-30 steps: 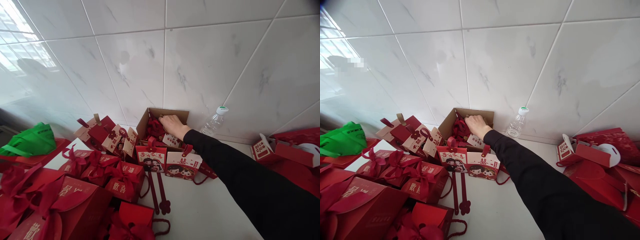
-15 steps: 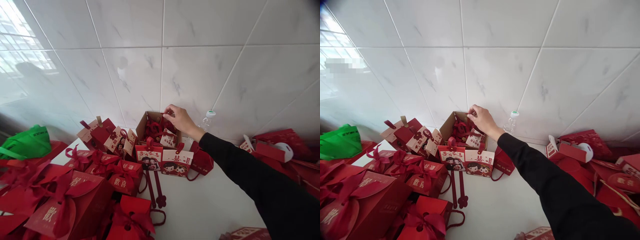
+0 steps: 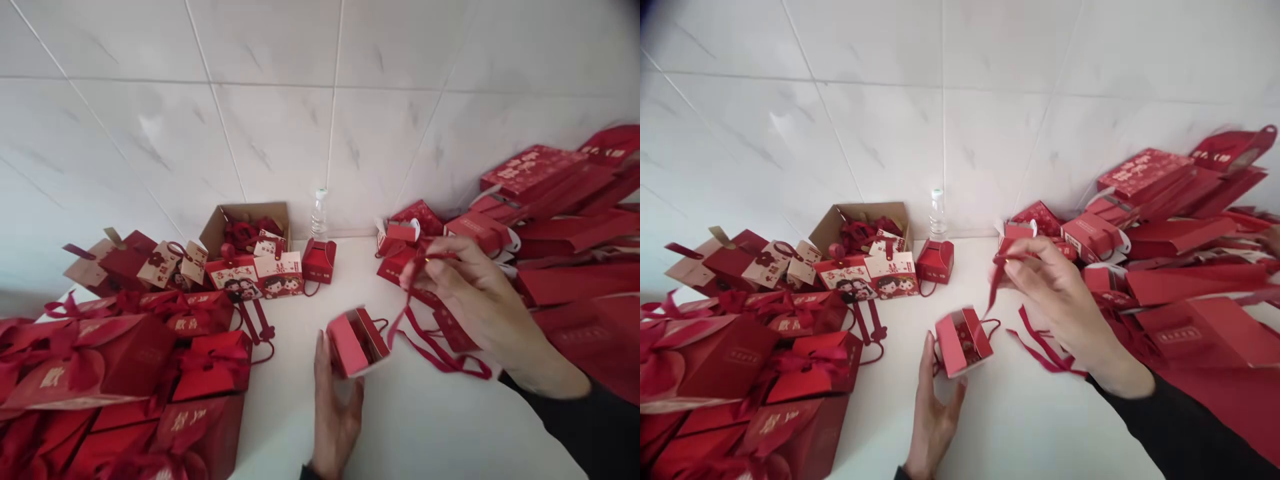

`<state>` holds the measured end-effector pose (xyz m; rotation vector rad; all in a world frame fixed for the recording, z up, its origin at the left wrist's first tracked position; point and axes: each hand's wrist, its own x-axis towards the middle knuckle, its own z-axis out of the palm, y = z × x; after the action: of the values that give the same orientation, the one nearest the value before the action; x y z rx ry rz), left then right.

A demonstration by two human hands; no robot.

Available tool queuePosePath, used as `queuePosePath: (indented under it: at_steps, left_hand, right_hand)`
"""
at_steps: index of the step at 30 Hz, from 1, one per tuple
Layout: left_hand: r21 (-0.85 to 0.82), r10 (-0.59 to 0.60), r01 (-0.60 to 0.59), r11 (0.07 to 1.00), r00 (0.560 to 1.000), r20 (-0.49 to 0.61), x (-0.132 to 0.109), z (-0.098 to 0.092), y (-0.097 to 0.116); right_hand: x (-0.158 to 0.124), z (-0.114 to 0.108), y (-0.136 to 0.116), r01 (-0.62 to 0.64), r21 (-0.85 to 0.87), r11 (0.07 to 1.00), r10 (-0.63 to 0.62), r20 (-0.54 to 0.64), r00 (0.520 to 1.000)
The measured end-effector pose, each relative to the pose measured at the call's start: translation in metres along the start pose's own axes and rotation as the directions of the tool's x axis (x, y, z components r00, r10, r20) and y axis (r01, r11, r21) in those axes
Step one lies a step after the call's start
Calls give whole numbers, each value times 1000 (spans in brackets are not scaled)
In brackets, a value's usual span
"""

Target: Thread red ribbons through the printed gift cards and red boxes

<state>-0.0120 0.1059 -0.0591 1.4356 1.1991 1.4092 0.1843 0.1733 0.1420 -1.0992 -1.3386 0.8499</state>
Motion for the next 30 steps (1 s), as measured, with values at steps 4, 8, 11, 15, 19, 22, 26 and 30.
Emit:
queuePosePath:
  at_steps: [4,8,11,15,19,22,26,30]
  left_hand:
    - [188,57,-47,981,997,-52,-14,-10,40]
    - [106,79,-64,992,987,-140,-36,2,87]
    - [-94,-69,70,993,997,19,-46,14,112]
    - [-175,-179,220,960,959,221,-47,22,125]
    - [-147,-169,198,969,968,186,-46,26,125]
    - [-130,-104,121,984,986,131,-47,28,124]
    - [-124,-27,38,992,996,87,-45,31,124]
    - [-108,-12,21,994,996,86,-40,32,123]
  right_hand:
    - [-71,-35,10,-158,-106,982,167,83,982]
    - [-110,-36,19,-244,-191,951,287,246,926]
    - [-122,-31,19,-238,-185,953,291,353,889]
    - [-130,-31,20,-213,-167,963,266,439,859]
    - [-136,-34,25,-232,-134,963,267,419,868]
    - [-137,-34,29,-211,-124,970,242,375,895]
    - [-137,-34,33,-175,-156,972,216,310,926]
    - [-136,-37,34,-126,-155,980,171,325,930]
